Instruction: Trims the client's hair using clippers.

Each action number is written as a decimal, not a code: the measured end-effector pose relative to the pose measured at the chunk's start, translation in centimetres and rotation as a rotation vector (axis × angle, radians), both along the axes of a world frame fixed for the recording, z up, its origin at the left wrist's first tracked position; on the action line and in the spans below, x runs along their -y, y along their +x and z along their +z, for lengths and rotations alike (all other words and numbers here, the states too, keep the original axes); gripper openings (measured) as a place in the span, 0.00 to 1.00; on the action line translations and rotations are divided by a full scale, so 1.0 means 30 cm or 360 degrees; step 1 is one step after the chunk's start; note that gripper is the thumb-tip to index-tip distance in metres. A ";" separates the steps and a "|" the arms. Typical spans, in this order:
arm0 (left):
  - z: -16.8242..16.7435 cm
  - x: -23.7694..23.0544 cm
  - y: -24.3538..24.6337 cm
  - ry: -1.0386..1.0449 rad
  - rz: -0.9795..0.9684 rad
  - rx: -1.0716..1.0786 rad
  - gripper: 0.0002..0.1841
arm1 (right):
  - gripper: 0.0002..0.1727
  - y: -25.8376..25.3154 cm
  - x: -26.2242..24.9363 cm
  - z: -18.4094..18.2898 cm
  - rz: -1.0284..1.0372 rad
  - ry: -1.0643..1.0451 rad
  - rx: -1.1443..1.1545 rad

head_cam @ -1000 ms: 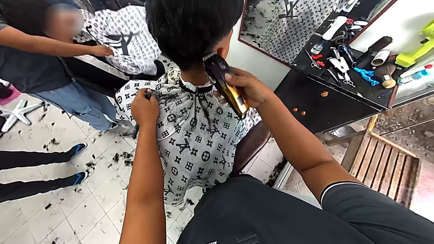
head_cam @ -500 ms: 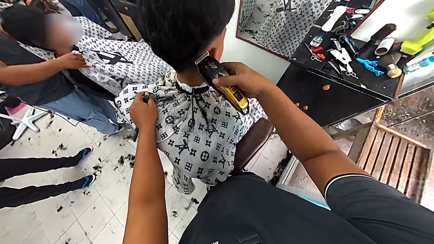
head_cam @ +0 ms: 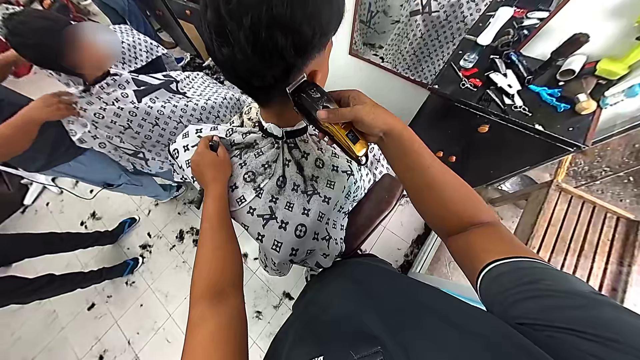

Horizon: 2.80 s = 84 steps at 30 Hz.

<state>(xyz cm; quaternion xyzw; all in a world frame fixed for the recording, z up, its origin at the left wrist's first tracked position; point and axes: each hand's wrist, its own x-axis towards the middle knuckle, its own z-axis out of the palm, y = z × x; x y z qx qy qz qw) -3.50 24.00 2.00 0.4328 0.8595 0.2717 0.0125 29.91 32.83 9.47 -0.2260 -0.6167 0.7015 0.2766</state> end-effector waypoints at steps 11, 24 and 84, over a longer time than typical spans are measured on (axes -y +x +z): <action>-0.004 0.002 -0.006 0.0019 -0.0037 -0.0022 0.25 | 0.20 0.006 -0.003 -0.005 0.0035 -0.0008 -0.0048; -0.001 0.005 0.000 -0.0005 -0.0001 0.0004 0.25 | 0.23 -0.016 0.064 -0.005 -0.0133 0.0047 0.0109; -0.001 0.003 -0.010 0.0041 -0.0021 0.0048 0.24 | 0.30 -0.033 0.098 -0.012 -0.0248 0.0198 0.0231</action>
